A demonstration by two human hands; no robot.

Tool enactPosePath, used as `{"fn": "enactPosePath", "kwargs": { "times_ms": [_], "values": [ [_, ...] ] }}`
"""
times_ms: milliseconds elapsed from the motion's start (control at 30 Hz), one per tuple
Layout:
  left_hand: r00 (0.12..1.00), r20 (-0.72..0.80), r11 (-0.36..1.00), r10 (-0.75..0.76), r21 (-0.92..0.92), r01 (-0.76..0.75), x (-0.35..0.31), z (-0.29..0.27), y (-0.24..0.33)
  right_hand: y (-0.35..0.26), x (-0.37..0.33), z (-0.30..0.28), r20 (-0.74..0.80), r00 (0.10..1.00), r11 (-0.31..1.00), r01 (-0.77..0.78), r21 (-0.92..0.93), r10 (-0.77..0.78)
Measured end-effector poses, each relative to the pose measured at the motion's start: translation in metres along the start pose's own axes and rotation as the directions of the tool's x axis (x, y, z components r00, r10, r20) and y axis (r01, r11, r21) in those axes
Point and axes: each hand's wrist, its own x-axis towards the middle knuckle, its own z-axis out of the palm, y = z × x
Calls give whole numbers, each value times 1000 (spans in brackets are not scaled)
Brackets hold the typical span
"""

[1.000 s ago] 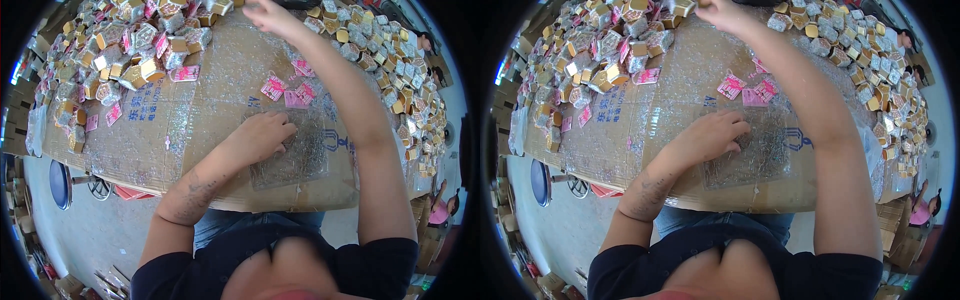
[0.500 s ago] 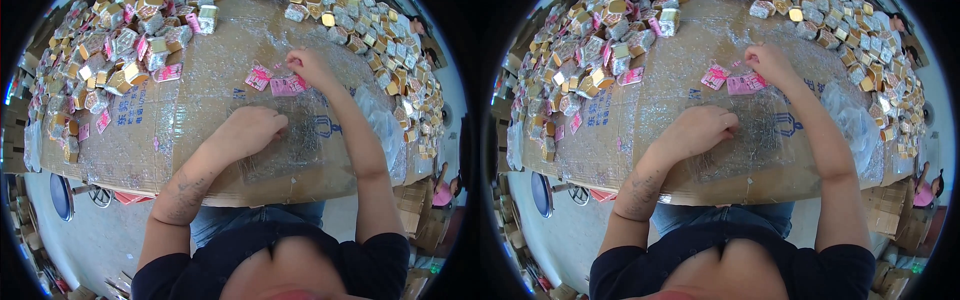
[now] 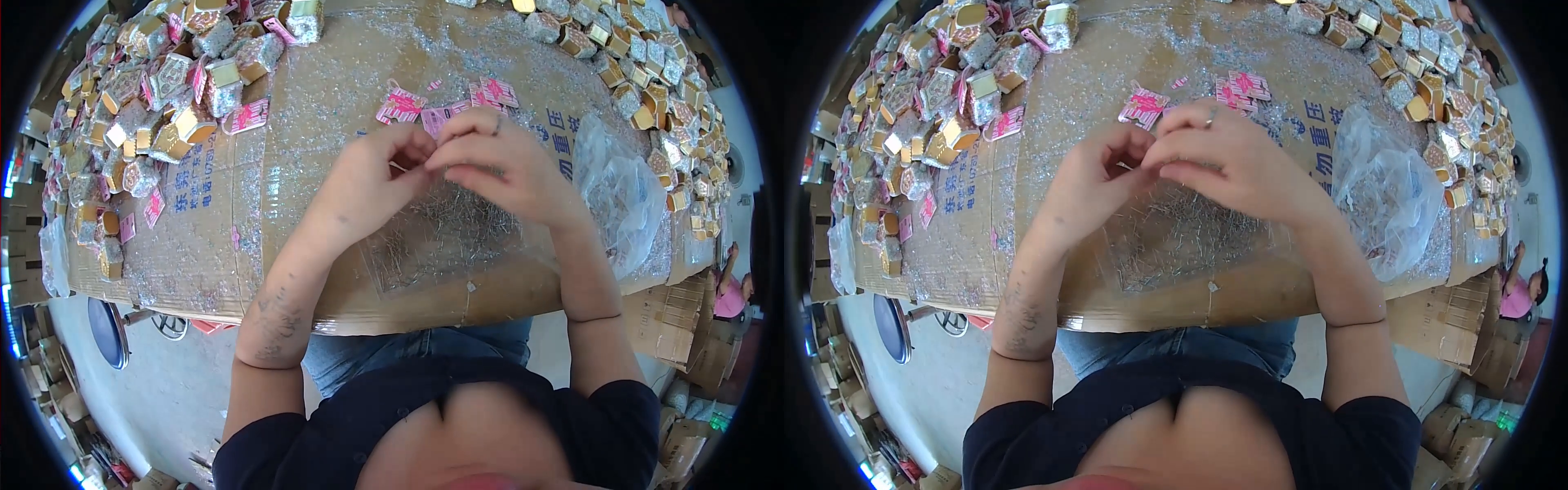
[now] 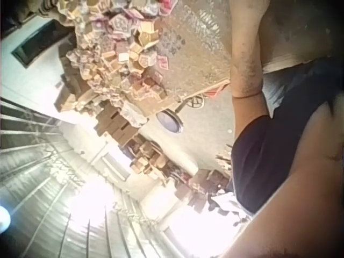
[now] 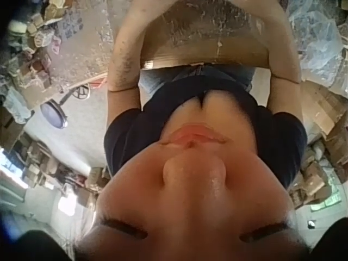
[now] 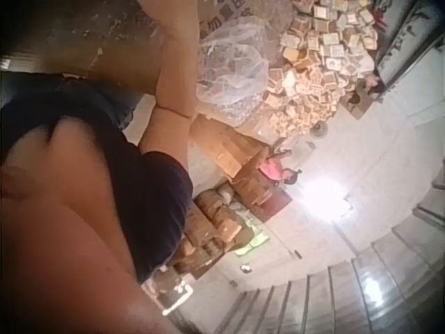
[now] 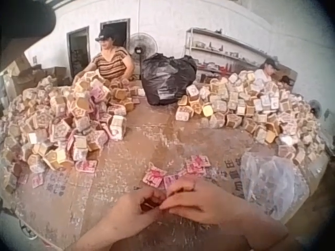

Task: The person packages and organizes small gold and glitter-covered decorative objects by hand, placing them into plastic bags and arranging them in piles.

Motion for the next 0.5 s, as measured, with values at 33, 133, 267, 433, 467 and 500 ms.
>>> {"fn": "enactPosePath", "kwargs": {
  "times_ms": [33,133,267,433,467,500],
  "values": [
    [999,-54,994,-7,-106,1,2,-1,-4,-2,0,4,50,999,998,2,-65,1],
    [994,-80,925,-75,-379,39,6,-3,-8,1,5,8,74,997,990,18,-140,-8],
    [987,-112,897,-112,-438,53,8,-2,1,11,12,3,64,997,984,-23,-178,35],
    [992,-72,912,-107,-404,69,6,-6,7,2,27,-8,159,986,985,-25,-168,52],
    [991,-74,912,-109,-404,70,5,-8,9,2,30,-9,160,987,982,11,-189,20],
    [990,-70,901,-119,-427,78,5,-11,10,1,31,-10,161,987,982,11,-188,20]
  ]
}}
